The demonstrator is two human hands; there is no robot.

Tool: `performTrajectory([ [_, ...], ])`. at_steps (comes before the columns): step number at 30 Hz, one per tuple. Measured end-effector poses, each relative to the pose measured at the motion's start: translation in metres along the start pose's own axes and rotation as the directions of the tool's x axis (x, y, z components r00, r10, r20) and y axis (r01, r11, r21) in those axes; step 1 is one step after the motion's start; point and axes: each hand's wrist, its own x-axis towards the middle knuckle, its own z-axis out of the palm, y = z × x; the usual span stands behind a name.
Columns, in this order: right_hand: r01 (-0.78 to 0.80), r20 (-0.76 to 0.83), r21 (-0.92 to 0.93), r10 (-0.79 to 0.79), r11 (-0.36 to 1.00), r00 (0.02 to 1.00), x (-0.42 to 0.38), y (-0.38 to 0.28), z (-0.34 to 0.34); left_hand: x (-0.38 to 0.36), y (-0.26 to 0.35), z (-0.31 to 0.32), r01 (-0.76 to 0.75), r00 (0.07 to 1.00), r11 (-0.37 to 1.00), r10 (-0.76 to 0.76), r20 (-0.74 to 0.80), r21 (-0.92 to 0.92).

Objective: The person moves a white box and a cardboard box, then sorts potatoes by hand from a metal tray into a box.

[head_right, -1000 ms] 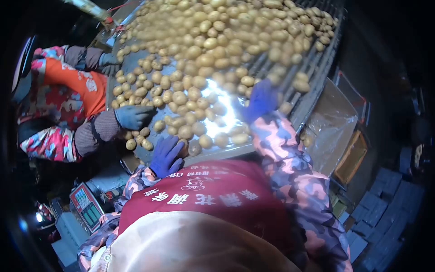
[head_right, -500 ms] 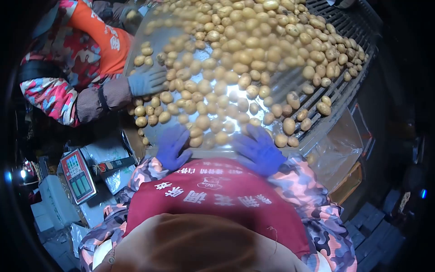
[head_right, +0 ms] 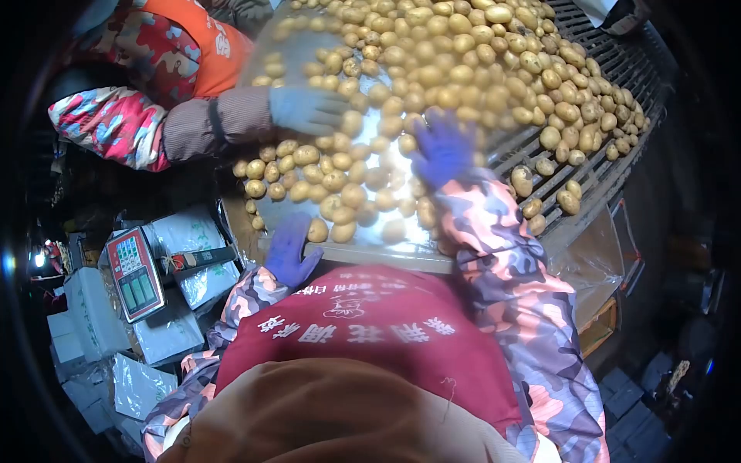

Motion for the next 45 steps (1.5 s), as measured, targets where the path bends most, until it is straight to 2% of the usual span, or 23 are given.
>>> performTrajectory([
  [3,-0.126,-0.027,0.04,0.127,0.991,0.992,-0.024,0.017,-0.009,0.004,0.007,-0.002,-0.025,1.0,1.0,0.025,-0.009,0.01],
  [4,-0.239,0.193,0.087,0.219,0.967,0.957,-0.034,0.009,-0.011,0.007,0.01,-0.003,-0.042,0.999,0.999,0.042,-0.009,0.015],
  [7,-0.002,0.211,0.201,-0.042,0.98,0.977,-0.085,0.003,-0.013,0.047,0.025,-0.017,-0.37,0.928,0.929,0.37,-0.038,0.013],
  [10,0.149,0.182,0.45,-0.254,0.88,0.95,-0.109,-0.011,-0.067,0.086,0.045,-0.003,-0.394,0.918,0.918,0.395,-0.033,0.034],
  [12,0.228,0.114,0.558,-0.346,0.798,0.931,-0.122,-0.007,-0.084,0.108,0.059,0.011,-0.319,0.943,0.945,0.309,0.125,0.071],
  [13,0.127,0.173,0.623,-0.294,0.772,0.94,-0.121,-0.003,-0.089,0.117,0.064,0.02,-0.289,0.943,0.953,0.267,0.199,0.093],
  [14,0.023,0.23,0.677,-0.241,0.736,0.943,-0.121,0.001,-0.095,0.12,0.051,0.043,-0.355,0.934,0.935,0.354,0.037,0.02],
  [16,-0.324,0.257,0.634,0.205,0.702,0.945,-0.133,0.035,-0.068,0.13,0.06,0.037,-0.35,0.924,0.937,0.344,0.165,0.009],
  [17,-0.392,0.186,0.47,0.345,0.791,0.92,-0.134,0.055,-0.07,0.131,0.061,0.033,-0.343,0.915,0.939,0.331,0.233,0.012],
  [19,-0.56,0.094,0.144,0.552,0.816,0.829,-0.13,0.086,-0.077,0.123,0.051,0.042,-0.422,0.9,0.907,0.421,0.109,-0.019],
  [20,-0.623,0.078,-0.012,0.622,0.782,0.779,-0.125,0.097,-0.082,0.123,0.054,0.035,-0.435,0.892,0.9,0.436,0.121,-0.035],
  [21,-0.747,0.214,0.029,0.726,0.664,0.653,-0.119,0.1,-0.079,0.123,0.058,0.03,-0.445,0.884,0.894,0.448,0.133,-0.052],
  [23,-0.835,0.413,0.18,0.731,0.52,0.544,-0.114,0.092,-0.077,0.122,0.06,0.026,-0.301,0.944,0.922,0.325,0.064,-0.243],
  [26,-0.71,0.523,0.562,0.483,0.423,0.702,-0.101,0.036,-0.085,0.122,0.05,0.025,-0.302,0.947,0.881,0.321,-0.01,-0.363],
  [27,-0.652,0.528,0.669,0.389,0.357,0.755,-0.096,0.014,-0.089,0.128,0.059,0.014,-0.031,0.962,0.785,0.192,0.196,-0.618],
  [29,-0.564,0.515,0.794,0.243,0.226,0.822,-0.088,-0.021,-0.095,0.138,0.075,-0.007,0.577,0.815,0.244,-0.1,0.571,-0.779],
  [30,-0.544,0.514,0.822,0.19,0.17,0.837,-0.085,-0.036,-0.096,0.144,0.101,-0.017,0.678,0.714,-0.034,-0.207,0.669,-0.734],
  [32,-0.555,0.529,0.812,0.176,0.182,0.83,-0.078,-0.055,-0.1,0.147,0.112,-0.033,0.728,0.66,-0.306,0.066,0.749,-0.614],
  [35,-0.421,0.385,0.823,0.17,0.381,0.907,-0.051,-0.065,-0.126,0.146,0.105,-0.009,0.805,0.588,-0.197,0.143,0.796,-0.559],
  [36,-0.589,0.57,0.771,0.149,0.244,0.808,-0.034,-0.063,-0.155,0.149,0.115,-0.005,0.795,0.606,-0.061,0.064,0.793,-0.603],
  [39,-0.519,0.483,0.701,0.21,0.49,0.85,-0.036,-0.062,-0.134,0.155,0.143,-0.034,0.78,0.626,-0.062,0.048,0.778,-0.623],
  [43,-0.535,0.486,0.756,0.223,0.378,0.845,-0.05,-0.062,-0.121,0.165,0.149,-0.061,0.689,0.692,0.11,0.195,0.695,-0.717],
  [45,-0.561,0.528,0.759,0.191,0.332,0.828,-0.05,-0.06,-0.125,0.165,0.137,-0.042,0.649,0.715,0.05,0.3,0.631,-0.759],
])
